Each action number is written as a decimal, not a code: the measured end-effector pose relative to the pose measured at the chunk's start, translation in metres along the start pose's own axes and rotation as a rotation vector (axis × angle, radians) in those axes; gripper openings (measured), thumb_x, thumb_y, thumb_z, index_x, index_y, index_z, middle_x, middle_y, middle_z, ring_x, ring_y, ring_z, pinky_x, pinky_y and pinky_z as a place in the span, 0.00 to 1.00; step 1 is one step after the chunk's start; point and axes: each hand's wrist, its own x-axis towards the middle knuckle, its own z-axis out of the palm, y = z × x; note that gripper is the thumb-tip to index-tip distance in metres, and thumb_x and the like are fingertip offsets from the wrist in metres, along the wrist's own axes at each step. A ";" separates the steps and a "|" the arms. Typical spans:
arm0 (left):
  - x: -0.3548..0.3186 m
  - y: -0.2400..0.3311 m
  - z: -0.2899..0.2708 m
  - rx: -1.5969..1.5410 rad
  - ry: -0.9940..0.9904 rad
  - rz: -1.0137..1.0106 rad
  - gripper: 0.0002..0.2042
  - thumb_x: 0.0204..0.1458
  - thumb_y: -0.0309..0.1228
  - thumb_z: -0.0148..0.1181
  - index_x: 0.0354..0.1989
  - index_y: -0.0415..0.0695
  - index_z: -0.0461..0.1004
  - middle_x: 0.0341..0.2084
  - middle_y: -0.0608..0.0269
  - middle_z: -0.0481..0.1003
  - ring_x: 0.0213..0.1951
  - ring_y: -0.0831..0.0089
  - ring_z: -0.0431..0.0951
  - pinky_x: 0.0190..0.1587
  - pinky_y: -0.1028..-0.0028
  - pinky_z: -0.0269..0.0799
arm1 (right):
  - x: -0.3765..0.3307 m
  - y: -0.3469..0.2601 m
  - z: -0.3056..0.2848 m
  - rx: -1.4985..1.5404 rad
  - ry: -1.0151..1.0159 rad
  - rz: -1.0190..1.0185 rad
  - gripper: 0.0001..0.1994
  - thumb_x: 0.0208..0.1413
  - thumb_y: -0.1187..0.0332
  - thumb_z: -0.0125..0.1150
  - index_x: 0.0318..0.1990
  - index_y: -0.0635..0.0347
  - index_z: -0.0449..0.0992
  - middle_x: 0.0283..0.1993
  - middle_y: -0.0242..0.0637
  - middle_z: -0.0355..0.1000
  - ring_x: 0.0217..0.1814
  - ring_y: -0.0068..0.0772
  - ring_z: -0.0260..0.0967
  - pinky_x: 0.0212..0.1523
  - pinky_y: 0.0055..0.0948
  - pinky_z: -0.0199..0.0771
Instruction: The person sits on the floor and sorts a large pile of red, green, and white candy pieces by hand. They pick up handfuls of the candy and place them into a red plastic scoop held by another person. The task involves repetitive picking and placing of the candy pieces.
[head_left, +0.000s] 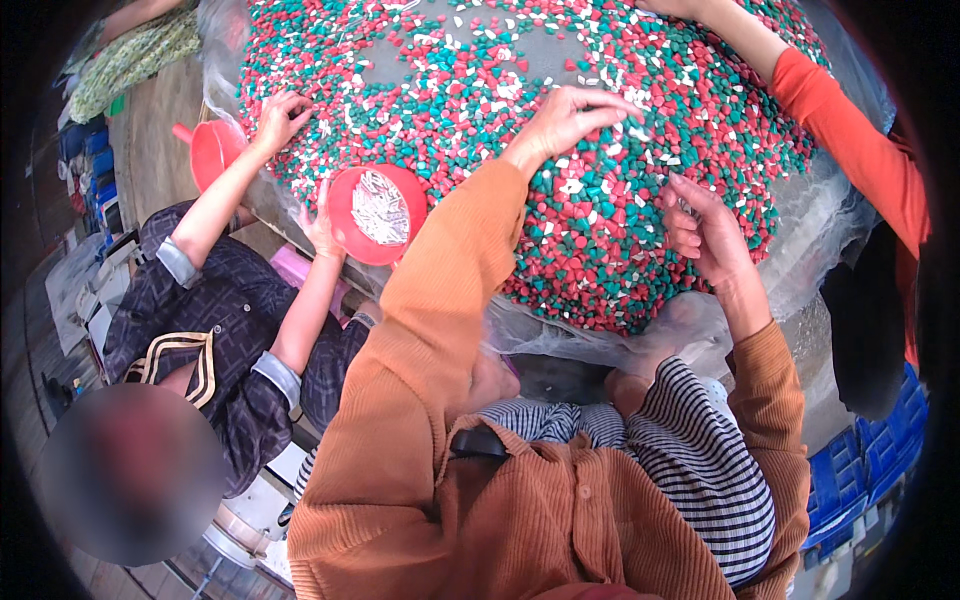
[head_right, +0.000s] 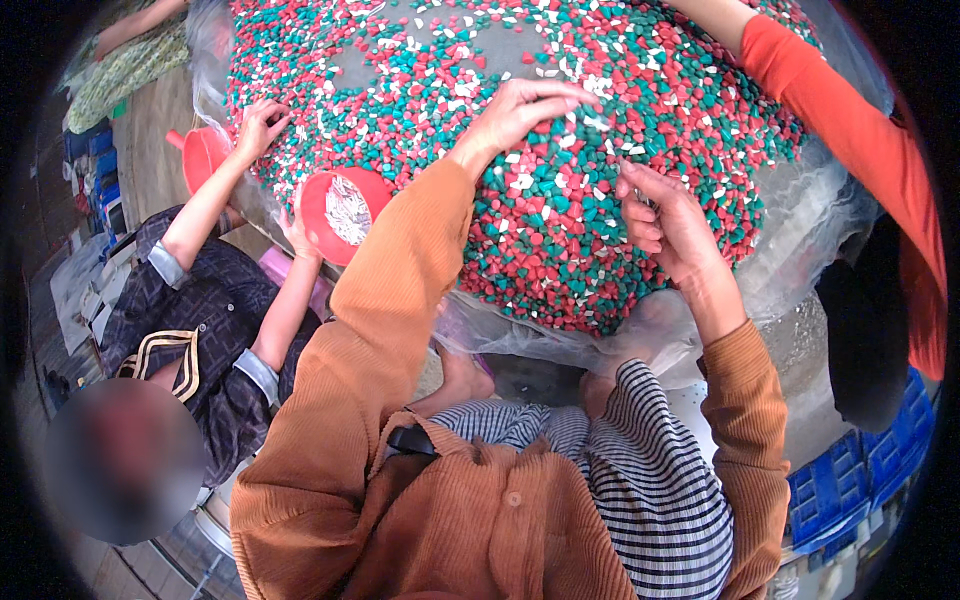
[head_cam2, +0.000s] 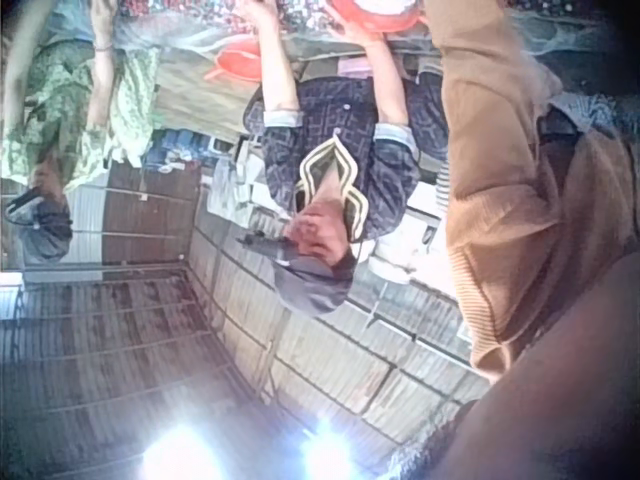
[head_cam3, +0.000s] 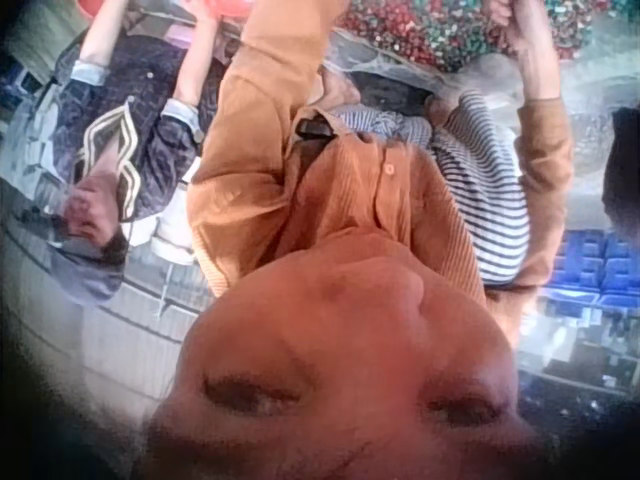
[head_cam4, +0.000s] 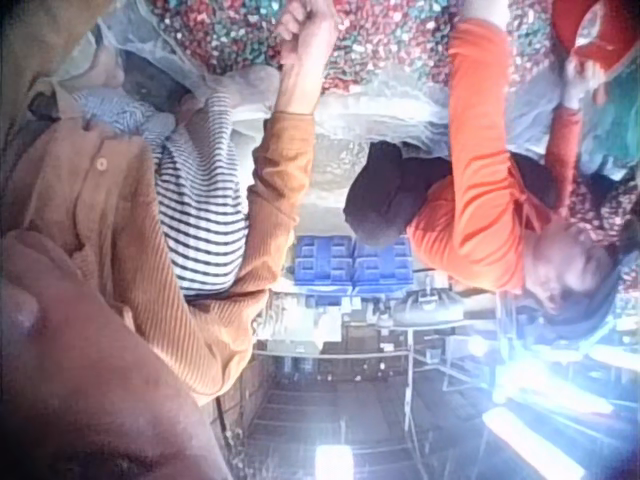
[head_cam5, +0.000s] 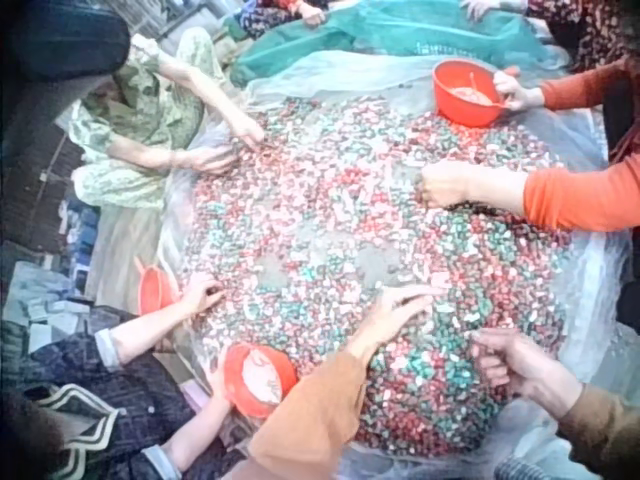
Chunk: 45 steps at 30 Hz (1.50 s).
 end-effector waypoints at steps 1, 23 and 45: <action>-0.007 0.004 0.007 -0.044 -0.067 0.105 0.12 0.58 0.32 0.55 0.45 0.44 0.81 0.45 0.62 0.80 0.52 0.71 0.75 0.58 0.70 0.66 | 0.000 0.000 -0.004 0.011 0.009 -0.003 0.13 0.64 0.57 0.53 0.32 0.54 0.70 0.18 0.16 0.49 0.14 0.09 0.41 0.13 0.15 0.38; -0.023 -0.049 -0.117 0.865 0.713 0.250 0.15 0.44 0.39 0.69 0.43 0.61 0.82 0.54 0.67 0.72 0.59 0.57 0.61 0.61 0.60 0.59 | 0.000 -0.001 -0.016 -0.012 0.074 -0.047 0.12 0.66 0.57 0.52 0.32 0.53 0.70 0.18 0.16 0.48 0.14 0.09 0.41 0.13 0.16 0.37; -0.041 0.072 0.136 0.261 0.353 0.453 0.09 0.53 0.28 0.59 0.24 0.36 0.75 0.31 0.59 0.75 0.36 0.76 0.74 0.40 0.75 0.69 | 0.002 0.005 -0.015 -0.024 0.223 -0.063 0.11 0.64 0.58 0.54 0.32 0.52 0.71 0.18 0.16 0.49 0.14 0.10 0.40 0.13 0.16 0.35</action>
